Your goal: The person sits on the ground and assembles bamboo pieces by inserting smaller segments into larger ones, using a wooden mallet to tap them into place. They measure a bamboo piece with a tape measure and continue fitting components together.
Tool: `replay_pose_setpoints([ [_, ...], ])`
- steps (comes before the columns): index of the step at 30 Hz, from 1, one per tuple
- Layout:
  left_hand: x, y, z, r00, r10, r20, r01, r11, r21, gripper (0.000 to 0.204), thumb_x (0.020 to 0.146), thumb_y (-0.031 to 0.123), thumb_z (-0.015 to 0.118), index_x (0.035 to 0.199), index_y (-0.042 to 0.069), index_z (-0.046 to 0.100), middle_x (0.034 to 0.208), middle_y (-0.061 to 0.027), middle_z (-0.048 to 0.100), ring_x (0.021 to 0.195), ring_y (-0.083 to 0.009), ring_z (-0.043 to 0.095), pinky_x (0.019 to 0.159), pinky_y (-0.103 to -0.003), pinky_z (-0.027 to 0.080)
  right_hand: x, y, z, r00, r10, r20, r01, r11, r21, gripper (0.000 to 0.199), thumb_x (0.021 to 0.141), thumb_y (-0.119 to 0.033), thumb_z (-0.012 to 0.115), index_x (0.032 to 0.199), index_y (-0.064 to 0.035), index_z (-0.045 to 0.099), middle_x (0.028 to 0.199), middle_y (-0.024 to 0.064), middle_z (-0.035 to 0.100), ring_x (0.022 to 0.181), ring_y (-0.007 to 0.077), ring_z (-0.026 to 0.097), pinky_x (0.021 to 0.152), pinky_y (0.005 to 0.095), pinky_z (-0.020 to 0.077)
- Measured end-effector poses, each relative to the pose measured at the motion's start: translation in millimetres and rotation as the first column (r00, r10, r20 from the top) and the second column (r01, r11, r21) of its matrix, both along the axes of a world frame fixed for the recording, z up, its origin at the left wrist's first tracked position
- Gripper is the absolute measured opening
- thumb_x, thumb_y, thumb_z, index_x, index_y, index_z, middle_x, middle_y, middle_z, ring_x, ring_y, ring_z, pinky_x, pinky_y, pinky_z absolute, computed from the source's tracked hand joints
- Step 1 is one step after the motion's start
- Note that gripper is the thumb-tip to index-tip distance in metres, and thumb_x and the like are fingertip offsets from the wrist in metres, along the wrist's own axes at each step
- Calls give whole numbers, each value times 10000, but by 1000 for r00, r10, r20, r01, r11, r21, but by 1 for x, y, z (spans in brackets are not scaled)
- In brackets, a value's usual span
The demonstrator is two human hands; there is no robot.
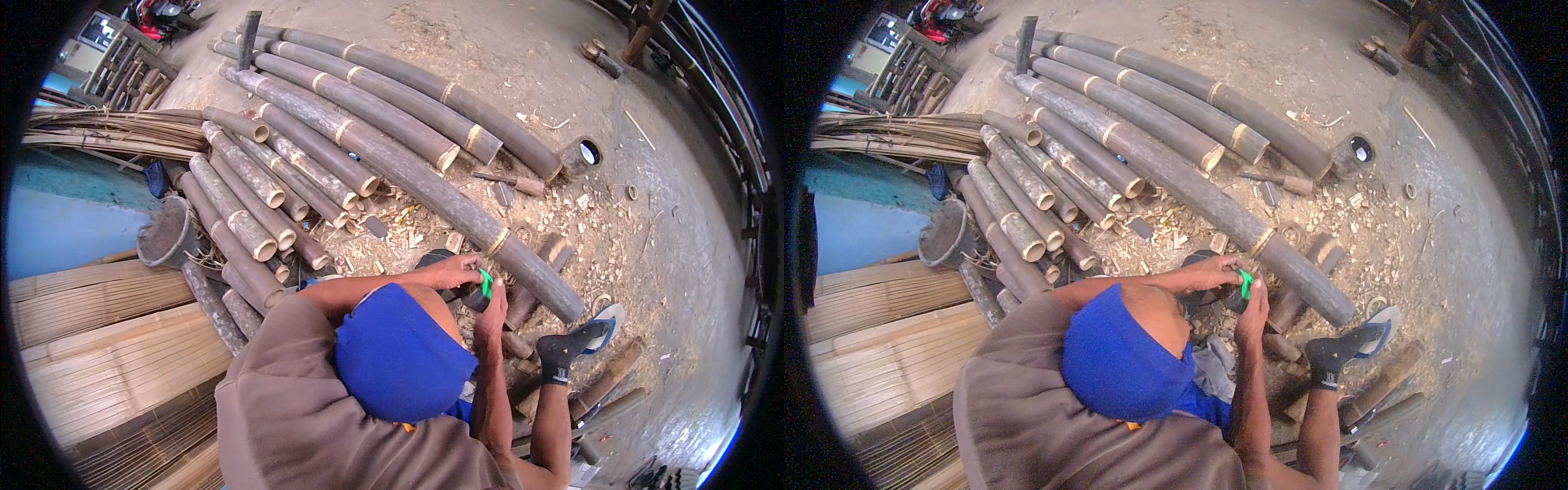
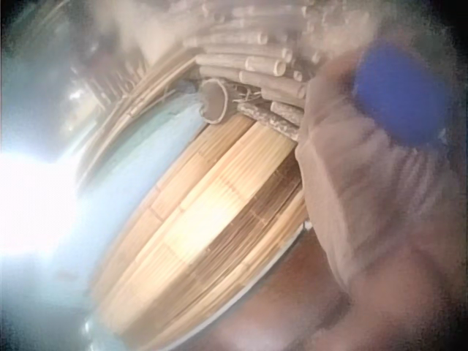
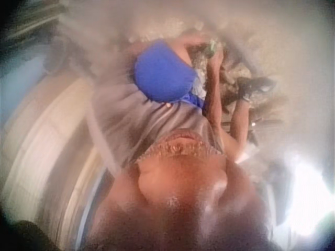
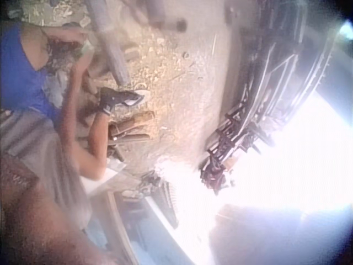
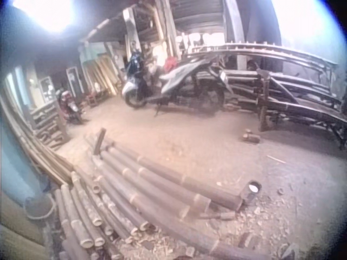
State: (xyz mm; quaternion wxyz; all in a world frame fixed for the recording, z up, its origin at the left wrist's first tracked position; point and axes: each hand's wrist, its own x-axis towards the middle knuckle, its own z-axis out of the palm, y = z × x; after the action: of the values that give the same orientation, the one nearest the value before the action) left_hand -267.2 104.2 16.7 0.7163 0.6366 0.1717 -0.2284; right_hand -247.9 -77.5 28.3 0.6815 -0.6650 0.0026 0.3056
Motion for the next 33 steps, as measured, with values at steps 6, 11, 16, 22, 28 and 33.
replay_pose_setpoints([
  [6, -6, 2, 4, 977, -148, 152, 88, 933, 348, 470, 907, 322, 722, 1249, 5, 666, 1117, -158, 725, 999, -243, 668, 901, -384, 527, -7, 2, -17, 987, 5, -159, -1, 1000, 23, 494, 1059, -421, 533, 1287, 0, 653, 1140, 73, 659, 967, 140, 598, 875, 303, 489],
  [11, -2, 7, 6, 1000, 22, -21, -20, 995, 102, 374, 866, 334, 745, 1080, 28, 733, 952, -81, 727, 879, -185, 653, 800, -350, 525, 6, 1, 15, 991, 133, 10, -129, 973, -192, 643, 990, -457, 629, 1398, 38, 587, 1153, 122, 688, 1032, 199, 616, 939, 327, 483],
  [16, -16, 5, -7, 994, 50, -98, -67, 981, -184, 245, 860, 254, 731, 1013, 66, 694, 957, -32, 662, 914, -124, 606, 747, -321, 514, 28, -11, 19, 873, 479, 90, -413, 825, -386, 776, 922, -486, 700, 1460, 46, 527, 1114, 165, 703, 1052, 183, 608, 957, 328, 473],
  [22, -11, 62, -9, 873, -187, 450, -107, 827, 552, 232, 776, 86, 849, 976, 46, 739, 973, -95, 719, 857, -219, 698, 816, -361, 616, 60, -91, 41, 729, 678, 95, -430, 561, -707, 765, 847, -392, 767, 1494, -104, 478, 1270, 272, 652, 1147, 471, 638, 1000, 499, 502],
  [28, -17, 298, -19, 299, 949, 96, -951, 305, -51, 286, 968, 235, 596, 1136, 18, 676, 1053, -152, 698, 915, -277, 683, 804, -437, 598, 105, -236, 80, 645, 726, 237, -177, 444, -878, 525, 828, -245, 734, 1319, -94, 622, 1136, 254, 668, 1062, 471, 638, 927, 529, 516],
  [33, -20, 266, -27, 255, 958, 128, -952, 272, -138, 297, 1000, 304, 554, 1180, 88, 649, 1062, -102, 692, 964, -243, 651, 792, -449, 546, 105, -178, 67, 603, 735, 310, -179, 504, -845, 439, 837, -295, 715, 1226, -97, 670, 1074, 254, 664, 1031, 476, 638, 881, 553, 525],
])
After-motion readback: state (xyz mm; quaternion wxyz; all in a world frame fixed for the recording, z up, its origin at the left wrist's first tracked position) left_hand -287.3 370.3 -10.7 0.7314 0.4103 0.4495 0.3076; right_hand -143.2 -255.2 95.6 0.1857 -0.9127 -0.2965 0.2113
